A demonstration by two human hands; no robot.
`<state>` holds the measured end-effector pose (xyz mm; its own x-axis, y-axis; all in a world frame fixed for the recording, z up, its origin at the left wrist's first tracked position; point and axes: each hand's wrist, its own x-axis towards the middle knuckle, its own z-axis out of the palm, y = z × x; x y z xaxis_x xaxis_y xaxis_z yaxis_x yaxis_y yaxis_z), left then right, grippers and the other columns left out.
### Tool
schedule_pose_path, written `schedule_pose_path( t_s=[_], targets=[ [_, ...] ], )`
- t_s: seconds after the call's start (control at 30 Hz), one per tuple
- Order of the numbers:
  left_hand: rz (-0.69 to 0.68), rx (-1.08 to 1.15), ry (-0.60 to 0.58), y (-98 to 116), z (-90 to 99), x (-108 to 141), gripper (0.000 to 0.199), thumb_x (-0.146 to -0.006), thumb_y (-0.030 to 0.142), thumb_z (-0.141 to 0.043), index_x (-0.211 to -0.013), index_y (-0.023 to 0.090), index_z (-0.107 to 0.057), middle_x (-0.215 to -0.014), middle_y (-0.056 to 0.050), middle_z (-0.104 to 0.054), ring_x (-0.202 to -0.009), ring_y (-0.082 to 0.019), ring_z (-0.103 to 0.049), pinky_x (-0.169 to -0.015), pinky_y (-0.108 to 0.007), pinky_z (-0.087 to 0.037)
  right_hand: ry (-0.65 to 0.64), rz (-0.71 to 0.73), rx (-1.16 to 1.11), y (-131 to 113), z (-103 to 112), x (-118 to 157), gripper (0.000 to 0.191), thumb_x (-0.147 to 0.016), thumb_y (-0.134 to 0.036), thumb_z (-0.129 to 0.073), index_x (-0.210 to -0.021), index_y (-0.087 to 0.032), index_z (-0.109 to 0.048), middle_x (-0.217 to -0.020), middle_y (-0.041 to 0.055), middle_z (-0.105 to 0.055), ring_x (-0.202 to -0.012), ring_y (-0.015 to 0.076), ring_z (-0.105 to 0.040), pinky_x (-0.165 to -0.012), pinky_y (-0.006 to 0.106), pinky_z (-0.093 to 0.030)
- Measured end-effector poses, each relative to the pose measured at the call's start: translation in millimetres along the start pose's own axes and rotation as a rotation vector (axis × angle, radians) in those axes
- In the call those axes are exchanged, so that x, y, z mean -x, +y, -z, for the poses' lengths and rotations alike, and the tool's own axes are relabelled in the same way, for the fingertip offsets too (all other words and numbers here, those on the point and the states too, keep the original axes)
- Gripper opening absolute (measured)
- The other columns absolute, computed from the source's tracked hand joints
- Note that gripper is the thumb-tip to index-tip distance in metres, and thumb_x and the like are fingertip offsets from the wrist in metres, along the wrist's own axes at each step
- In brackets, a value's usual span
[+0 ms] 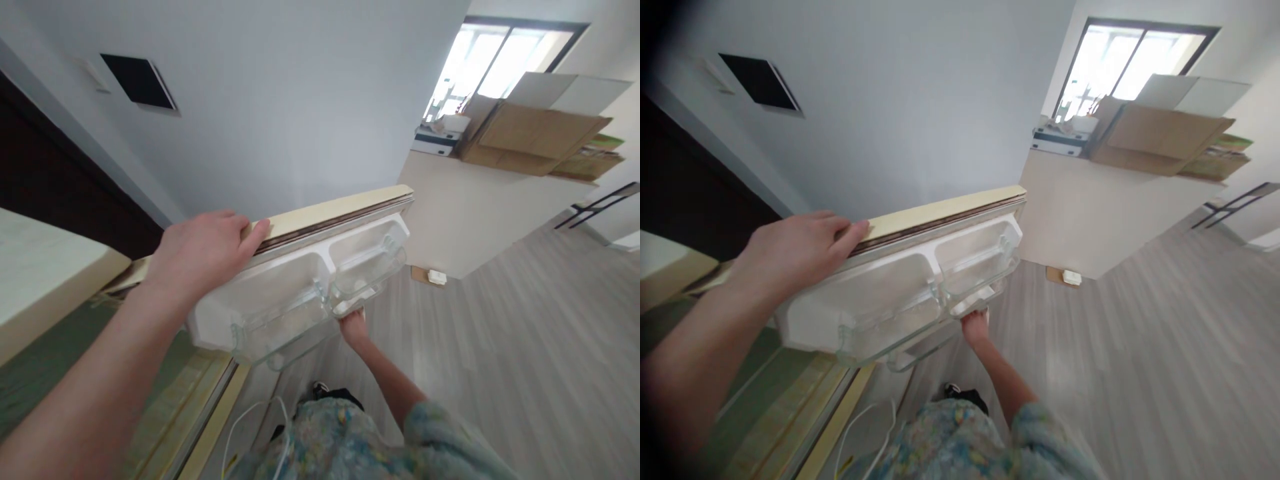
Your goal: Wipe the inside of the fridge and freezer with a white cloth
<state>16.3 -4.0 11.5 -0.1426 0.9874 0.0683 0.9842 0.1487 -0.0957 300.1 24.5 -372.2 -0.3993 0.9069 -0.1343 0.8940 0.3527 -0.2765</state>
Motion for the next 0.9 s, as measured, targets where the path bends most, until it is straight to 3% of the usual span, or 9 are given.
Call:
schedule_pose_path(
  t_s=[0.17, 0.27, 0.37, 0.53, 0.63, 0.9],
  targets=[
    [0.001, -0.019, 0.050, 0, -4.8, -2, 0.074, -0.098, 0.064, -0.015, -0.085, 0.018, -0.072, -0.095, -0.015, -0.071, -0.086, -0.032, -0.065, -0.065, -0.036, -0.044, 0.240, -0.244, -0.201, -10, -35, 85, 0.048, -0.109, -0.039, -0.028, -0.109, -0.015, -0.070, -0.105, 0.0132, -0.072, -0.101, 0.0247, -0.066, -0.091, 0.036, -0.051],
    [-0.027, -0.016, 0.085, -1, -6.2, 0, 0.075, -0.098, 0.063, -0.015, -0.083, 0.017, -0.073, -0.090, -0.016, -0.070, -0.083, -0.032, -0.065, -0.063, -0.036, -0.043, 0.220, -0.143, -0.291, -1, -36, 109, 0.040, -0.106, -0.042, -0.038, -0.119, -0.019, -0.068, -0.109, 0.0107, -0.069, -0.095, 0.0216, -0.068, -0.085, 0.033, -0.054],
    [-0.055, 0.001, 0.114, -2, -7.8, 2, 0.077, -0.099, 0.062, -0.015, -0.085, 0.015, -0.074, -0.087, -0.016, -0.068, -0.082, -0.031, -0.065, -0.063, -0.037, -0.043, 0.129, 0.016, -0.227, 10, -23, 103, 0.038, -0.102, -0.035, -0.049, -0.136, -0.024, -0.061, -0.128, 0.0108, -0.061, -0.096, 0.0193, -0.069, -0.085, 0.032, -0.056],
    [-0.030, 0.037, 0.165, -2, -11.9, 5, 0.077, -0.099, 0.062, -0.017, -0.090, 0.014, -0.076, -0.089, -0.017, -0.068, -0.086, -0.030, -0.064, -0.071, -0.038, -0.046, -0.065, 0.155, -0.025, 23, -16, 69, 0.041, -0.098, -0.027, -0.056, -0.138, -0.024, -0.061, -0.149, 0.0104, -0.050, -0.098, 0.0204, -0.070, -0.090, 0.035, -0.057],
    [-0.008, 0.082, 0.164, -1, -11.7, 6, 0.075, -0.099, 0.063, -0.019, -0.091, 0.014, -0.076, -0.091, -0.016, -0.068, -0.088, -0.030, -0.064, -0.075, -0.039, -0.046, -0.132, 0.231, 0.065, 29, -22, 56, 0.039, -0.099, -0.027, -0.054, -0.137, -0.024, -0.063, -0.146, 0.0096, -0.054, -0.101, 0.0219, -0.071, -0.090, 0.035, -0.058],
    [0.071, 0.082, 0.118, 6, -9.6, 2, 0.075, -0.099, 0.062, -0.019, -0.092, 0.015, -0.077, -0.092, -0.014, -0.067, -0.092, -0.029, -0.063, -0.080, -0.038, -0.045, -0.114, 0.390, 0.100, 54, -39, 25, 0.034, -0.103, -0.028, -0.048, -0.131, -0.022, -0.066, -0.135, 0.0094, -0.064, -0.101, 0.0222, -0.070, -0.091, 0.035, -0.057]
  ],
)
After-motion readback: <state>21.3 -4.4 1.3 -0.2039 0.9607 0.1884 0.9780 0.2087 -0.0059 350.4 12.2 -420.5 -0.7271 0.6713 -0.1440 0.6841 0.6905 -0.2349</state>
